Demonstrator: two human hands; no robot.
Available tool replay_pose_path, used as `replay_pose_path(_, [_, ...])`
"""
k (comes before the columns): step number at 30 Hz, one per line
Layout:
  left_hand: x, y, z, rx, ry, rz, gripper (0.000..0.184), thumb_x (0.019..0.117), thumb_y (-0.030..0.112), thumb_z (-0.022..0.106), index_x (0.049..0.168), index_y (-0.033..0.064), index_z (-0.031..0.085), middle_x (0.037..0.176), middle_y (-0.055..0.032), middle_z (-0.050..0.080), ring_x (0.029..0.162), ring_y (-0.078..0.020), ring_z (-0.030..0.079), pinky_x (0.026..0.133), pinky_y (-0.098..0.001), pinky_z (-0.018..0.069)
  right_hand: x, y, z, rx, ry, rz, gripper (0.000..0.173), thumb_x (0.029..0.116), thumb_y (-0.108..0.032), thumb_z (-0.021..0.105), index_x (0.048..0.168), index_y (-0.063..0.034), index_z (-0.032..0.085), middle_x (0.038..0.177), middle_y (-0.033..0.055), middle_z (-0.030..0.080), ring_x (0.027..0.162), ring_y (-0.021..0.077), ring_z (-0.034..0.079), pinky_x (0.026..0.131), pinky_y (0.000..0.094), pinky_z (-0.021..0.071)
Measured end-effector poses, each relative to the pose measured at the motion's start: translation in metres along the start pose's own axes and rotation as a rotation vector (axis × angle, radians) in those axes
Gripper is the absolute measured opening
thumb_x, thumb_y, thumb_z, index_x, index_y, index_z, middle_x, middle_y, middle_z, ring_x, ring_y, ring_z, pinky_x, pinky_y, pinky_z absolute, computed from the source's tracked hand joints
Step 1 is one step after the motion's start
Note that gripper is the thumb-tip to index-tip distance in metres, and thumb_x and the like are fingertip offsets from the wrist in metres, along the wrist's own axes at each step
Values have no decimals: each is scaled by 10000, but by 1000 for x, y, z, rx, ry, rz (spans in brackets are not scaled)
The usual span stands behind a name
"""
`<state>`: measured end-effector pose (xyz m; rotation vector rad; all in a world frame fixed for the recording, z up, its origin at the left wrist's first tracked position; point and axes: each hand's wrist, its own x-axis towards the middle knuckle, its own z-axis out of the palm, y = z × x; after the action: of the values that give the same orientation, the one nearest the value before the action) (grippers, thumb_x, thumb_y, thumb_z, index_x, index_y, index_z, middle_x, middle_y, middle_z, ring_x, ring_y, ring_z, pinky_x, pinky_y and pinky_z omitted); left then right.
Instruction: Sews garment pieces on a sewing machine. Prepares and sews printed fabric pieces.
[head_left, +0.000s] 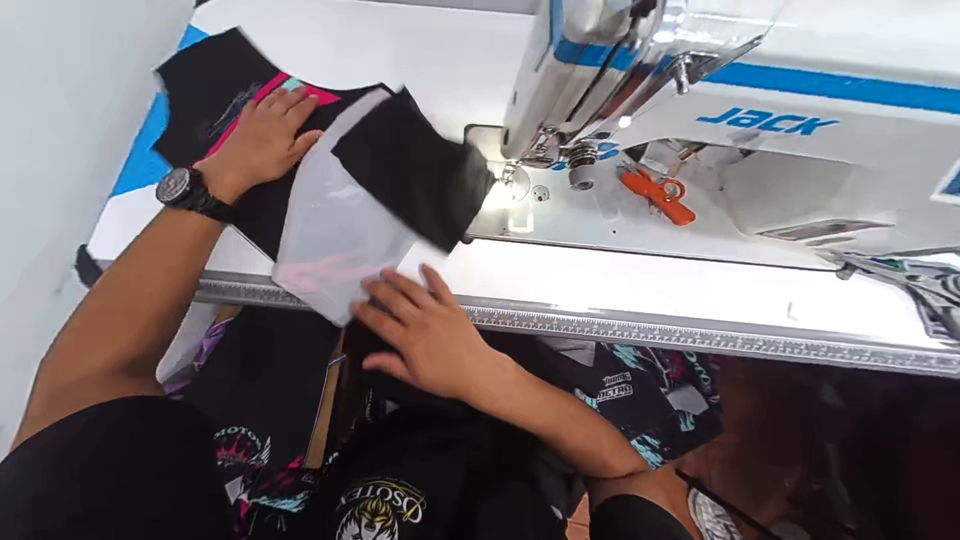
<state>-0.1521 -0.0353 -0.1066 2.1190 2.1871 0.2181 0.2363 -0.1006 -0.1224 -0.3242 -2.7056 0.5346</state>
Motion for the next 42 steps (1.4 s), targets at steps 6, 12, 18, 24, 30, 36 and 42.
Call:
replay_pose_path(6, [0,-34,-29,86,76,308,575,1093,444,380,1406,0,570,1461,-247,549,1391,-438,492,1163,-623,338,10,19,-58,2,25,57,297,1041,-322,568,1134,-98,738,1142,88,740,1063,269,708,871,464,578])
replay_pose_path(12, [-9,47,-48,-349,-133,363,514,1019,380,566,1391,27,606,1356,-171,644,1294,-299,595,1127,-513,433,77,82,-80,92,-93,291,268,1011,-152,611,1238,-15,655,1155,191,694,1052,362,685,901,582,546])
replay_pose_path(18, [-4,75,-41,-147,-331,326,517,903,308,783,1298,5,647,1223,-216,682,1181,-403,624,1021,-614,459,145,120,-38,165,-159,113,583,878,-19,667,1448,-71,557,1534,152,505,1422,414,434,1074,686,372])
replay_pose_path(24, [-37,58,-84,-391,-238,444,165,873,103,748,1006,14,707,971,-102,706,895,-176,663,822,-394,552,158,120,-8,141,-106,-27,354,948,-144,590,1282,-159,708,1550,40,520,1432,379,425,1064,686,319])
replay_pose_path(30, [-117,25,-169,-645,75,376,188,883,172,717,1052,129,648,979,104,711,874,33,664,796,-196,583,143,109,-52,241,124,-44,234,998,-48,540,1115,9,734,1032,164,746,878,267,723,824,467,587])
replay_pose_path(36, [-164,-9,-223,-726,451,243,286,922,154,714,1186,225,630,1051,202,704,959,51,674,870,-185,581,138,62,-155,138,281,112,184,1026,-129,594,1134,-72,733,887,112,718,618,193,613,580,405,515])
replay_pose_path(42, [-132,-49,-249,-580,565,-54,306,898,47,708,1189,65,613,1029,65,700,909,25,669,863,-222,577,252,89,-187,67,97,485,262,999,-207,613,1164,-37,725,1012,202,738,882,363,720,836,643,536])
